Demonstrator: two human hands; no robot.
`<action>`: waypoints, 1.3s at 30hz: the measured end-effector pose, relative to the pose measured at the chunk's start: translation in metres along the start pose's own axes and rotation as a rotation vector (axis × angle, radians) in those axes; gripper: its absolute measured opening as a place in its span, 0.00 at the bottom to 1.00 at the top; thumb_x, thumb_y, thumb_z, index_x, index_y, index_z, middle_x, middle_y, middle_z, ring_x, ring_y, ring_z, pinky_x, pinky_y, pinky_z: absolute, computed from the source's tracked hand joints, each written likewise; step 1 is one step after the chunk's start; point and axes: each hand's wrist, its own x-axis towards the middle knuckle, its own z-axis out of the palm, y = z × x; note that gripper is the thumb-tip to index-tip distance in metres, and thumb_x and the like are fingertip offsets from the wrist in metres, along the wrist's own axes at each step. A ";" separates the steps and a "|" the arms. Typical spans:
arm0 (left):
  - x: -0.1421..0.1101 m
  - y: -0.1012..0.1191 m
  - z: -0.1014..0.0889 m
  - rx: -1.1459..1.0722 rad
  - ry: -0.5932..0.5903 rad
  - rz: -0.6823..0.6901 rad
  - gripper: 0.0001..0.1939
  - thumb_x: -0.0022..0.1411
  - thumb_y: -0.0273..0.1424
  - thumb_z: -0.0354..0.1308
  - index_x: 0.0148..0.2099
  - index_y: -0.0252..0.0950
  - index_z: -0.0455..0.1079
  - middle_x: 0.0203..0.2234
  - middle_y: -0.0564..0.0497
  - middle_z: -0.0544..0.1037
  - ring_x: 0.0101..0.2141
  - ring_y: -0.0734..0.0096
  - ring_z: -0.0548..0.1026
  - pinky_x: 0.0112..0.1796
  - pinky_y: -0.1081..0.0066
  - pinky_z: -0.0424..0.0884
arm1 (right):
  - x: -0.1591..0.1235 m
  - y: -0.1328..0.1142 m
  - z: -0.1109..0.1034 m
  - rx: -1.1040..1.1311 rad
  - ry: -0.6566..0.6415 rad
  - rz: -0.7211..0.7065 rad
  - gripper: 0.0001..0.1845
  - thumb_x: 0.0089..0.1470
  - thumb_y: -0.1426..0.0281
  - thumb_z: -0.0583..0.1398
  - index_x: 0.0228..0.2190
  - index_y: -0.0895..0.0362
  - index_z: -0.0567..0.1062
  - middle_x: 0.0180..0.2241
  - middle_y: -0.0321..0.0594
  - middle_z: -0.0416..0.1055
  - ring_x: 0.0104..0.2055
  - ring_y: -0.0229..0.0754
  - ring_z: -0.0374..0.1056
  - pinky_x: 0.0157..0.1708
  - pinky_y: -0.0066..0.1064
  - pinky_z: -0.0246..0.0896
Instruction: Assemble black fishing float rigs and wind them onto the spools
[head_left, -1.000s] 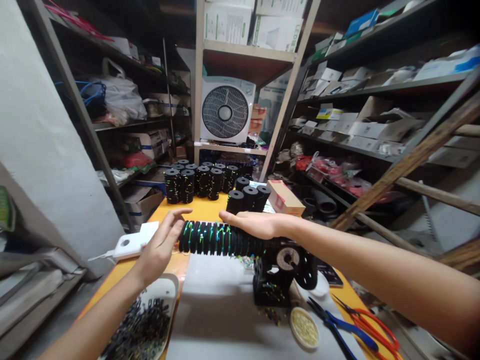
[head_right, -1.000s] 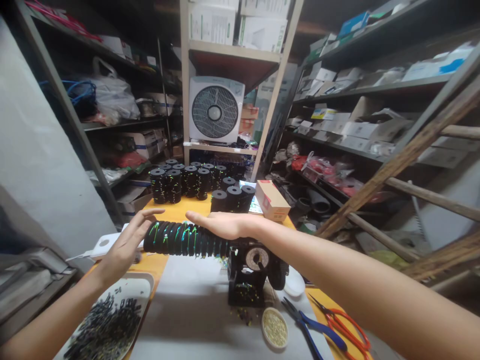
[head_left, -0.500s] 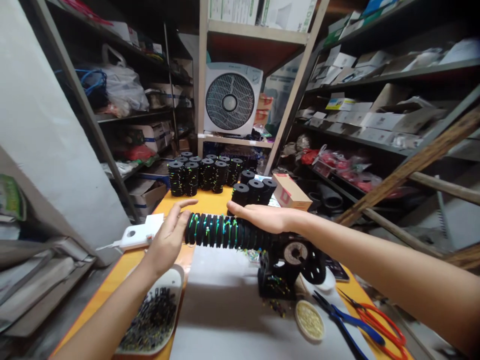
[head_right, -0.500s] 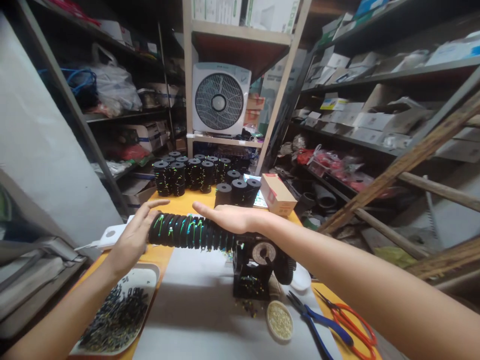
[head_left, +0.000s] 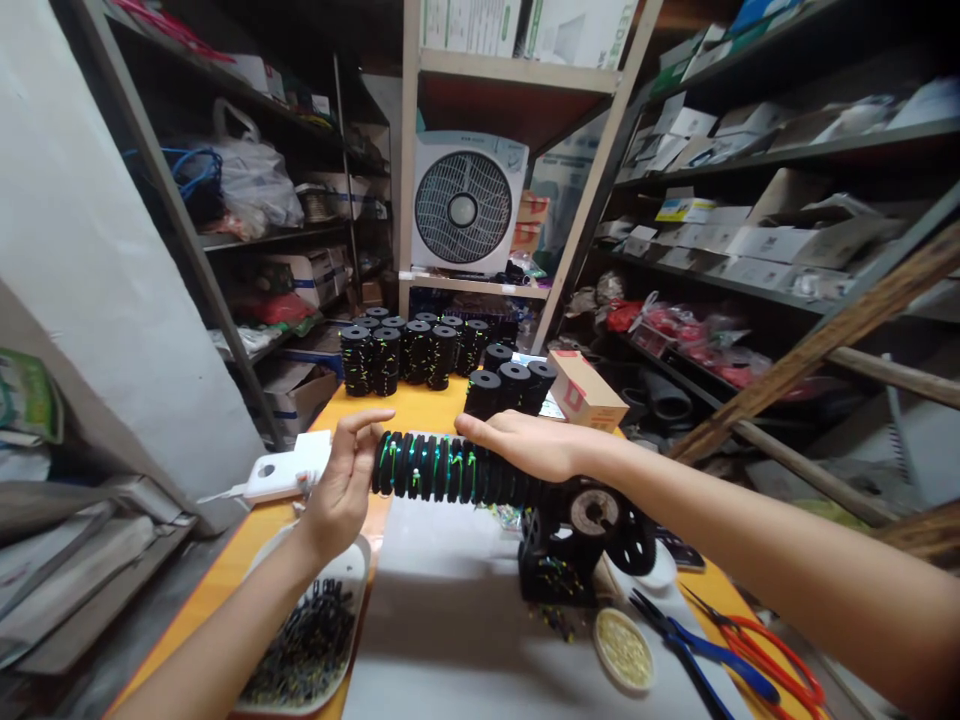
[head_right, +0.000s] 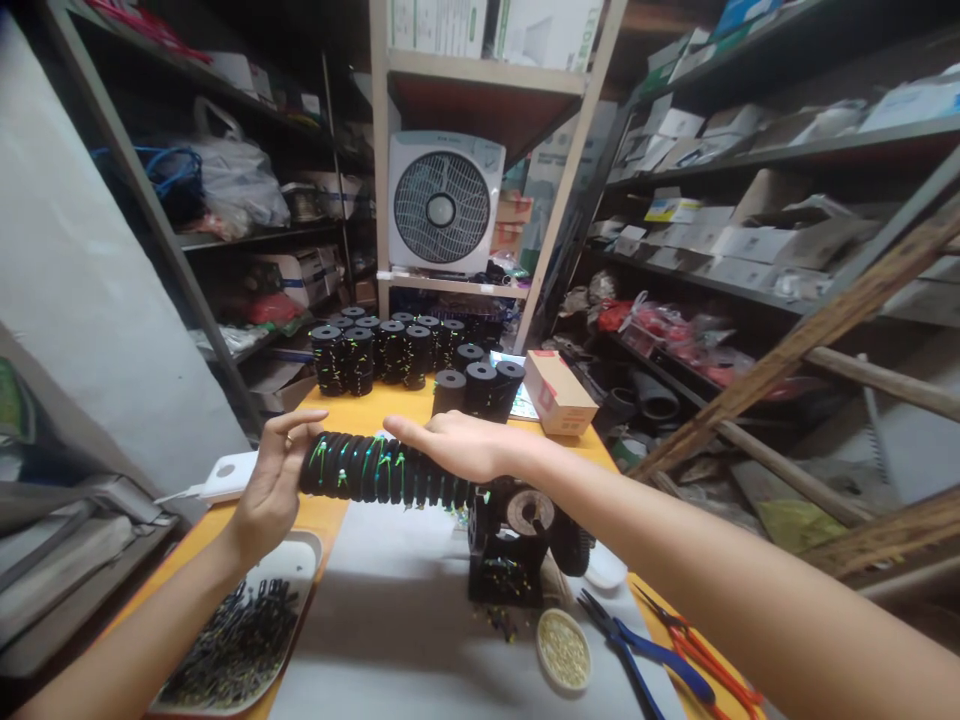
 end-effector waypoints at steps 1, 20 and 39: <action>-0.001 -0.004 0.001 -0.050 0.007 0.001 0.15 0.65 0.42 0.51 0.52 0.45 0.65 0.29 0.54 0.65 0.26 0.72 0.60 0.28 0.72 0.60 | -0.002 -0.002 0.001 -0.022 0.013 -0.011 0.42 0.55 0.38 0.38 0.15 0.56 0.69 0.19 0.41 0.67 0.22 0.42 0.61 0.26 0.34 0.53; -0.034 0.008 0.043 -0.813 0.046 -0.402 0.26 0.49 0.50 0.65 0.47 0.43 0.73 0.41 0.51 0.79 0.49 0.61 0.71 0.50 0.58 0.68 | -0.112 -0.025 0.101 0.449 1.258 -0.103 0.12 0.64 0.65 0.50 0.42 0.52 0.72 0.40 0.40 0.72 0.46 0.44 0.67 0.48 0.36 0.60; -0.057 0.011 0.031 -0.303 -0.157 -0.465 0.20 0.63 0.47 0.51 0.27 0.38 0.55 0.16 0.63 0.47 0.17 0.80 0.43 0.20 0.74 0.40 | -0.108 -0.031 0.185 0.827 0.767 0.094 0.15 0.56 0.55 0.58 0.33 0.53 0.76 0.35 0.43 0.75 0.37 0.47 0.70 0.41 0.34 0.64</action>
